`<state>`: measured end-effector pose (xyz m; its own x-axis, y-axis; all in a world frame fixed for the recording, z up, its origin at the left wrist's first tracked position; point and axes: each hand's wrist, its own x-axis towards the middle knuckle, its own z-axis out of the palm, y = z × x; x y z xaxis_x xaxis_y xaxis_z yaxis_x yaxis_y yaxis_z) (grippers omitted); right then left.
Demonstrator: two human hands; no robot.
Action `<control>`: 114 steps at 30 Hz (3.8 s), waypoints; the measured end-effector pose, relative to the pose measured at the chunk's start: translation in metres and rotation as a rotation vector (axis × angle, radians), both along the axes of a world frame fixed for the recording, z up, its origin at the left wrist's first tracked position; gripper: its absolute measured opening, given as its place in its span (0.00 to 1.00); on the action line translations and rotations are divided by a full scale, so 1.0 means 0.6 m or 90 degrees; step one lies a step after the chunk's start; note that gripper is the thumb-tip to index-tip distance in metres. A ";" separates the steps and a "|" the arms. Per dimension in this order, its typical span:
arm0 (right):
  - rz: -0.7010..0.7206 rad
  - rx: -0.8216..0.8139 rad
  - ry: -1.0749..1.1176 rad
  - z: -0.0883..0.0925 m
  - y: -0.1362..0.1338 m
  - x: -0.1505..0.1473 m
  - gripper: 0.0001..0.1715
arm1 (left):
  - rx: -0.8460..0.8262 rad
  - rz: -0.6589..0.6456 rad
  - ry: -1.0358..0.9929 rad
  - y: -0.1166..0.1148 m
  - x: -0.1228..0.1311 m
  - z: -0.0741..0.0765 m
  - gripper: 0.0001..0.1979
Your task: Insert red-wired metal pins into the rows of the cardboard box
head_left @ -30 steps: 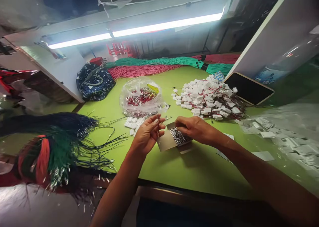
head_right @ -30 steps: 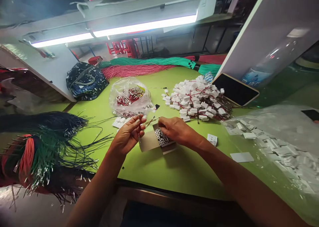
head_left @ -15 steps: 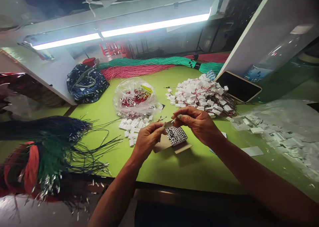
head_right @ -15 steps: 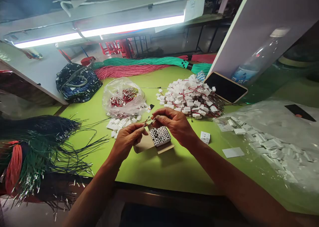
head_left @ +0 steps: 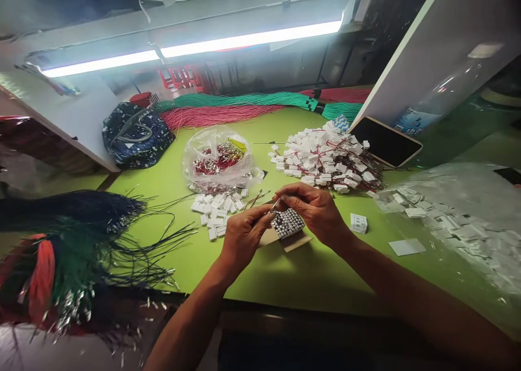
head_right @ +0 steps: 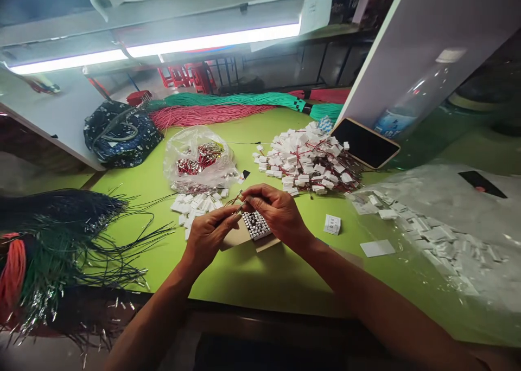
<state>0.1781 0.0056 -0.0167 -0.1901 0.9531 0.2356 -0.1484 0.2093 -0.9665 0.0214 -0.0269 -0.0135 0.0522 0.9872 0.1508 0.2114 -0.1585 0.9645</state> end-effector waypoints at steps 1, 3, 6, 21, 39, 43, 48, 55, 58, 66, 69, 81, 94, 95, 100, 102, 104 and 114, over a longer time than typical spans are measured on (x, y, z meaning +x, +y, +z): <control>-0.005 0.013 -0.010 -0.002 0.000 0.000 0.06 | 0.003 0.001 0.009 0.000 0.000 0.000 0.08; -0.025 0.060 -0.054 -0.006 -0.002 0.002 0.06 | 0.012 0.003 0.023 0.000 -0.001 -0.001 0.07; -0.068 0.181 -0.190 -0.007 -0.005 0.010 0.07 | 0.027 0.011 0.030 0.001 -0.003 -0.001 0.07; 0.049 0.454 -0.503 0.018 -0.002 0.045 0.11 | 0.032 0.029 0.021 0.003 -0.004 -0.001 0.07; 0.024 0.568 -0.618 0.011 -0.017 0.034 0.11 | -0.031 -0.104 0.089 0.007 -0.017 0.007 0.07; 0.050 0.578 -0.595 0.019 -0.020 0.035 0.13 | -0.152 -0.147 0.052 0.007 -0.025 0.013 0.08; 0.093 0.530 -0.514 0.026 -0.016 0.038 0.11 | -0.238 -0.203 -0.003 0.008 -0.033 0.014 0.12; 0.142 0.443 -0.498 0.021 -0.010 0.040 0.07 | -0.132 -0.215 0.134 0.008 -0.034 0.014 0.11; 0.157 0.344 -0.476 0.020 -0.007 0.043 0.07 | -0.084 -0.234 0.215 0.009 -0.035 0.012 0.09; 0.222 0.236 -0.452 0.030 0.001 0.055 0.09 | -0.299 -0.270 0.011 0.011 -0.038 0.020 0.17; 0.237 0.222 -0.451 0.031 0.001 0.058 0.09 | -0.307 -0.268 0.003 0.012 -0.040 0.024 0.16; 0.325 -0.153 -0.231 0.014 0.021 0.061 0.10 | -0.302 -0.354 -0.065 0.012 -0.042 0.018 0.16; 0.286 -0.283 0.043 0.016 0.011 0.046 0.12 | -0.392 -0.230 -0.368 0.008 -0.020 0.007 0.15; 0.280 -0.298 0.055 0.016 0.010 0.044 0.13 | -0.413 -0.227 -0.395 0.008 -0.017 0.006 0.15; 0.259 -0.343 0.078 0.011 0.008 0.036 0.17 | -0.442 -0.236 -0.479 0.008 -0.006 0.007 0.16; 0.239 -0.304 0.064 0.014 0.008 0.037 0.17 | -0.445 -0.244 -0.492 0.008 -0.005 0.008 0.16; 0.215 -0.251 0.035 0.020 0.007 0.039 0.17 | -0.448 -0.246 -0.493 0.008 -0.005 0.008 0.15; 0.216 -0.204 -0.038 0.038 0.000 0.041 0.18 | -0.461 -0.220 -0.419 0.011 -0.013 0.002 0.16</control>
